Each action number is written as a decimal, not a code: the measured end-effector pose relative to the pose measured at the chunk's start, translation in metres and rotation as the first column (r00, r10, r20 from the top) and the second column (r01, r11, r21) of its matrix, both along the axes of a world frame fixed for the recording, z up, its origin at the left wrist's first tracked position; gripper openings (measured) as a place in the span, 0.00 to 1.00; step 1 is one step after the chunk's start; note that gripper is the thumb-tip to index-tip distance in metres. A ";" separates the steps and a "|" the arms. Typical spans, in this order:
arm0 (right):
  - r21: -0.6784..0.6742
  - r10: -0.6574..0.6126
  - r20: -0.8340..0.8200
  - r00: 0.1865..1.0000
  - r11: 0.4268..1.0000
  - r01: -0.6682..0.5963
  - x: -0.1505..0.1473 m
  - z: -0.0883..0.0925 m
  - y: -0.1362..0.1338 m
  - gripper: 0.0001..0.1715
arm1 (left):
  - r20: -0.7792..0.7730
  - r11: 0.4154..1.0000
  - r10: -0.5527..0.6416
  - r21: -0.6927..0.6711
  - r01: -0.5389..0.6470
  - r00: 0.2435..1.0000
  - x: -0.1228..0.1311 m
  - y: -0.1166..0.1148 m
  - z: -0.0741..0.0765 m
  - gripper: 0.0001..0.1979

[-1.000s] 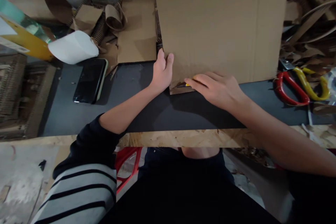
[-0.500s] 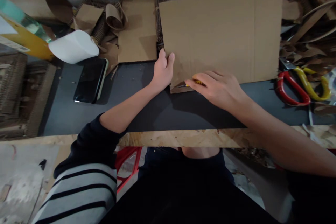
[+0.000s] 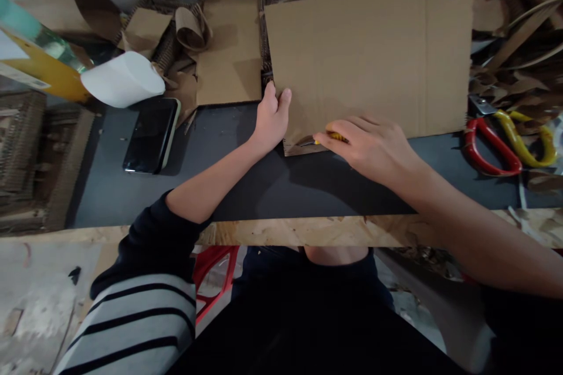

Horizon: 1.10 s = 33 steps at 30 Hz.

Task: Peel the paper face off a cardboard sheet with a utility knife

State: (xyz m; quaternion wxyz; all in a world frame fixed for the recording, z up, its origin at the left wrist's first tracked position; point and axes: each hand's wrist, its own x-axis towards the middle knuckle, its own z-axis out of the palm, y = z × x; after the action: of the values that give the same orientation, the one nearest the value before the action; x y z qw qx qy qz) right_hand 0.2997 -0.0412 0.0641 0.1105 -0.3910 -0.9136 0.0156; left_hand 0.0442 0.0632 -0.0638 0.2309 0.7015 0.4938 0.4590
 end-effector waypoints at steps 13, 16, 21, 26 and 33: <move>0.163 0.092 0.037 0.995 0.982 -0.097 0.011 -0.004 0.000 0.25 | 0.272 0.996 -0.019 -0.080 0.042 0.962 0.004 -0.004 0.006 0.33; 0.175 0.090 0.064 0.994 0.979 -0.100 0.018 0.000 0.002 0.24 | 0.300 0.994 -0.034 -0.090 0.064 0.953 0.004 -0.002 0.005 0.35; 0.143 0.072 0.090 0.993 0.986 -0.085 0.037 0.003 0.011 0.27 | 0.333 0.991 -0.031 -0.112 0.072 0.942 0.002 0.000 0.001 0.35; 0.170 0.078 0.004 0.997 0.982 -0.078 0.041 -0.008 0.018 0.28 | 0.362 0.990 0.022 -0.141 0.031 0.932 0.002 -0.004 0.003 0.32; 0.082 0.053 -0.077 0.996 0.996 -0.046 0.020 -0.020 0.013 0.25 | 0.375 0.989 0.028 -0.148 0.030 0.926 0.002 -0.004 0.005 0.29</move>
State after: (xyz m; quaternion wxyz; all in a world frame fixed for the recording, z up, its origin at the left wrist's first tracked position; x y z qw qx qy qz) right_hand 0.3193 -0.0282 0.0441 0.1618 -0.3625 -0.9178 -0.0028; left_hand 0.0466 0.0589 -0.0591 0.3741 0.5812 0.4733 0.5461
